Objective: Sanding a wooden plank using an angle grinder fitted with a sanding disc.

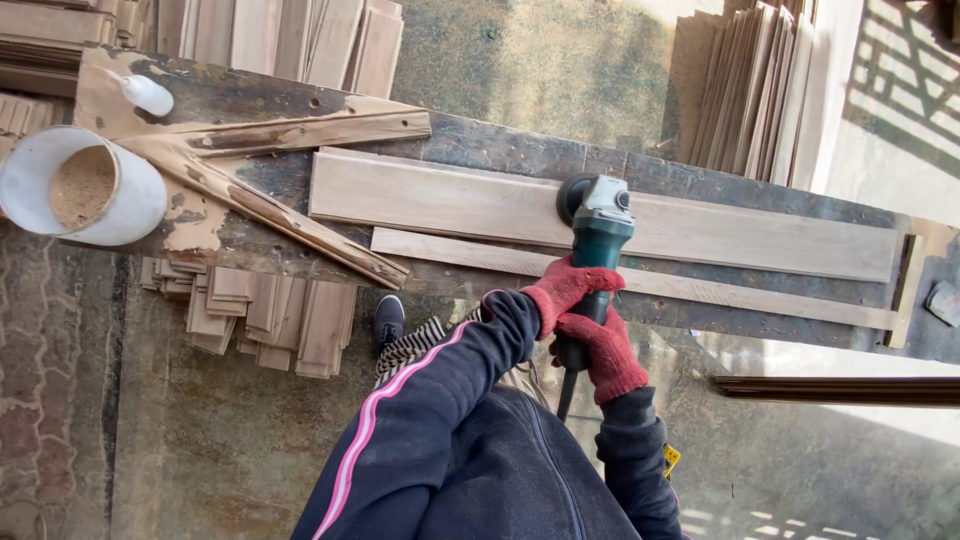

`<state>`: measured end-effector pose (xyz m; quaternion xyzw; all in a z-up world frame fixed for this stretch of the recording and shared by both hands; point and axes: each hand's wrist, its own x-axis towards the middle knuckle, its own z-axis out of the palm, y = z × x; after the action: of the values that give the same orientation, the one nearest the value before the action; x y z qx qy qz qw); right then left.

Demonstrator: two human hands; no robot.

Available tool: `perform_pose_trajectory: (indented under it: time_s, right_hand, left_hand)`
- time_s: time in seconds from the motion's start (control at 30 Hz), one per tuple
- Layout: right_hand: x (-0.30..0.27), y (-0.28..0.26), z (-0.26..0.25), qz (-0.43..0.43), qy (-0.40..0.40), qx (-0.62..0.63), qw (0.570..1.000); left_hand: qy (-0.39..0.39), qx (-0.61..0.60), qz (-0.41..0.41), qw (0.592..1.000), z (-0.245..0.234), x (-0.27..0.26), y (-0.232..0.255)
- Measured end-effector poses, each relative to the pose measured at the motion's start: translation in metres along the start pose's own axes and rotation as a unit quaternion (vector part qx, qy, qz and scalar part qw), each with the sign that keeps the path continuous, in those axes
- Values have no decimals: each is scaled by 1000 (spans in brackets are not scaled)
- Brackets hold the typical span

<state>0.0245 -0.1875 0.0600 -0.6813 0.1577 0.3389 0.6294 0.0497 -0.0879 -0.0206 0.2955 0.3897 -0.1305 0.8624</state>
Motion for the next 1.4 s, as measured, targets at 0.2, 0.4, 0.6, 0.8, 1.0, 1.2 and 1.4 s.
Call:
perform_pose_trajectory:
  time_s: [0.2, 0.4, 0.6, 0.8, 1.0, 1.2, 1.4]
  right_hand:
    - [-4, 1, -28, -15, 23, -18, 999]
    - [-8, 14, -27, -2, -27, -31, 999]
    - [-9, 27, 12, 40, -54, -72, 995]
    - [-22, 40, 73, 47, -91, -103, 989]
    - [-40, 43, 147, 48, -131, -155, 978]
    - [-40, 53, 195, 31, -173, -195, 965]
    - [-44, 36, 228, 20, -206, -255, 945]
  left_hand:
    - [-12, 14, -18, 1000, 21, 16, -25]
    - [13, 61, 16, 998, 17, -48, 2]
    - [-162, 76, 77, 981, -45, -89, 32]
    - [-62, 21, 95, 993, -92, -153, 72]
    - [-230, -1, 124, 965, -193, -145, 78]
    - [98, -139, 98, 981, -263, -60, 19]
    - [163, -198, 59, 965, -275, -74, 52]
